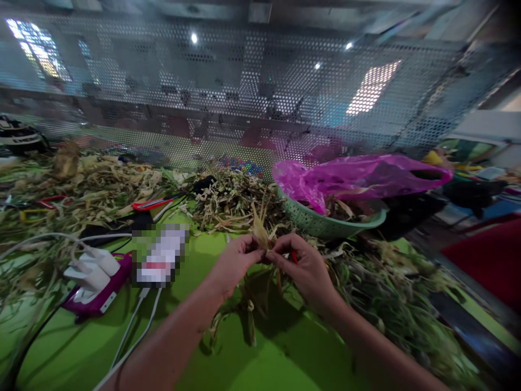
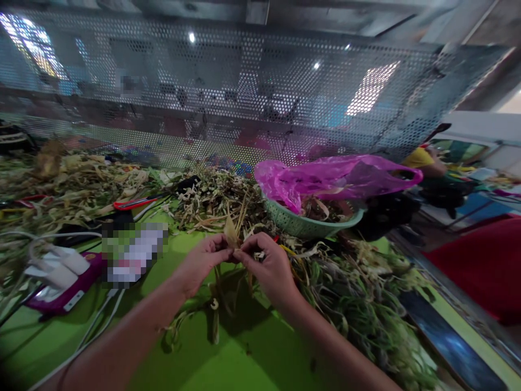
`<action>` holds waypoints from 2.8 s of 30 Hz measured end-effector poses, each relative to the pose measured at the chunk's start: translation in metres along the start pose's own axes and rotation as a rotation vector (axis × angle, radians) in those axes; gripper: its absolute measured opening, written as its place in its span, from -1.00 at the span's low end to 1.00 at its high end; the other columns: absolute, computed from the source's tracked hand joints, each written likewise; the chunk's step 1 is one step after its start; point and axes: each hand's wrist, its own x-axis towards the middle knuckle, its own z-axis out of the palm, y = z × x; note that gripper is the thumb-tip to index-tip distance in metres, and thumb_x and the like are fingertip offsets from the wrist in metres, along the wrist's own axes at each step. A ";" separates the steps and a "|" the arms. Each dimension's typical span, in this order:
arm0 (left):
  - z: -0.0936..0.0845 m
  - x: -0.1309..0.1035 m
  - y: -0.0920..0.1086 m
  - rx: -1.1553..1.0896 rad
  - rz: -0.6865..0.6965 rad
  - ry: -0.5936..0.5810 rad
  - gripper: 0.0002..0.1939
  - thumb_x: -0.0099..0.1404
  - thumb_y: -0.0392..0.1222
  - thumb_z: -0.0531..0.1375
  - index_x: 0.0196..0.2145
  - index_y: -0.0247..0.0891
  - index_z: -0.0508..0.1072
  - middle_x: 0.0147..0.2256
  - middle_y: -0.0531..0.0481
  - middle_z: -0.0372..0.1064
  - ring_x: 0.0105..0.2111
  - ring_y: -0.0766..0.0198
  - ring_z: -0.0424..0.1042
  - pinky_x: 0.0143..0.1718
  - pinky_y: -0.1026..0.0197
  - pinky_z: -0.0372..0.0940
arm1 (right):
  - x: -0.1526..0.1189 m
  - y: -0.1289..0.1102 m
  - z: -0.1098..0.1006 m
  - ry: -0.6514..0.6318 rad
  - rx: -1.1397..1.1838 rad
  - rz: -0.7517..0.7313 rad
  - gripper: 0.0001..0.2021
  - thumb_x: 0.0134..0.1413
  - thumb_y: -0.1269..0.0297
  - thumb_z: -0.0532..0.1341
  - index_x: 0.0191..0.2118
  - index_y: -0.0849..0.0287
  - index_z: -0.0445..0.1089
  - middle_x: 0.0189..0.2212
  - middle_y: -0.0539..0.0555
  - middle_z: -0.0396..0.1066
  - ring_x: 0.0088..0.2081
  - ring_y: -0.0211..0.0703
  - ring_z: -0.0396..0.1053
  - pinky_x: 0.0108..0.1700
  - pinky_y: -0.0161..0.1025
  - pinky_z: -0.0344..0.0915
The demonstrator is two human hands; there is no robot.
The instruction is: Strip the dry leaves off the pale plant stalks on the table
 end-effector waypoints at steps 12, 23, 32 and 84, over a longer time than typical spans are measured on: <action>0.000 -0.002 0.000 0.033 -0.036 0.017 -0.77 0.07 -0.19 0.31 -0.29 -0.33 0.52 -0.33 -0.09 0.47 -0.28 0.26 0.39 -0.13 0.21 0.24 | -0.003 -0.002 0.001 0.015 -0.080 -0.030 -0.90 -0.02 0.39 0.26 -0.39 0.15 0.31 -0.49 -0.06 0.34 -0.43 -0.26 0.32 -0.36 -0.34 0.26; -0.004 0.001 -0.001 -0.086 -0.082 0.091 -0.78 -0.03 -0.20 0.37 -0.39 -0.32 0.54 -0.40 -0.09 0.47 -0.41 0.34 0.38 -0.25 0.27 0.30 | -0.002 -0.006 -0.004 -0.038 -0.210 -0.297 -0.94 0.09 0.35 0.23 -0.29 0.08 0.44 -0.36 0.05 0.47 -0.29 -0.13 0.42 -0.22 -0.18 0.34; -0.001 0.002 -0.003 -0.052 -0.007 0.086 -0.80 -0.05 -0.21 0.38 -0.42 -0.33 0.53 -0.45 -0.05 0.45 -0.39 0.32 0.38 -0.23 0.27 0.25 | 0.000 -0.003 -0.005 -0.083 -0.245 -0.226 -0.96 0.09 0.36 0.22 -0.35 0.10 0.41 -0.39 0.04 0.43 -0.30 -0.15 0.38 -0.24 -0.23 0.30; -0.002 -0.002 -0.003 -0.126 -0.165 0.037 -0.75 -0.04 -0.18 0.38 -0.39 -0.36 0.51 -0.45 -0.05 0.41 -0.46 0.37 0.35 -0.33 0.29 0.27 | 0.006 -0.006 -0.015 -0.110 -0.287 -0.283 -0.92 0.11 0.36 0.20 -0.34 0.10 0.45 -0.39 0.04 0.46 -0.32 -0.17 0.41 -0.25 -0.26 0.32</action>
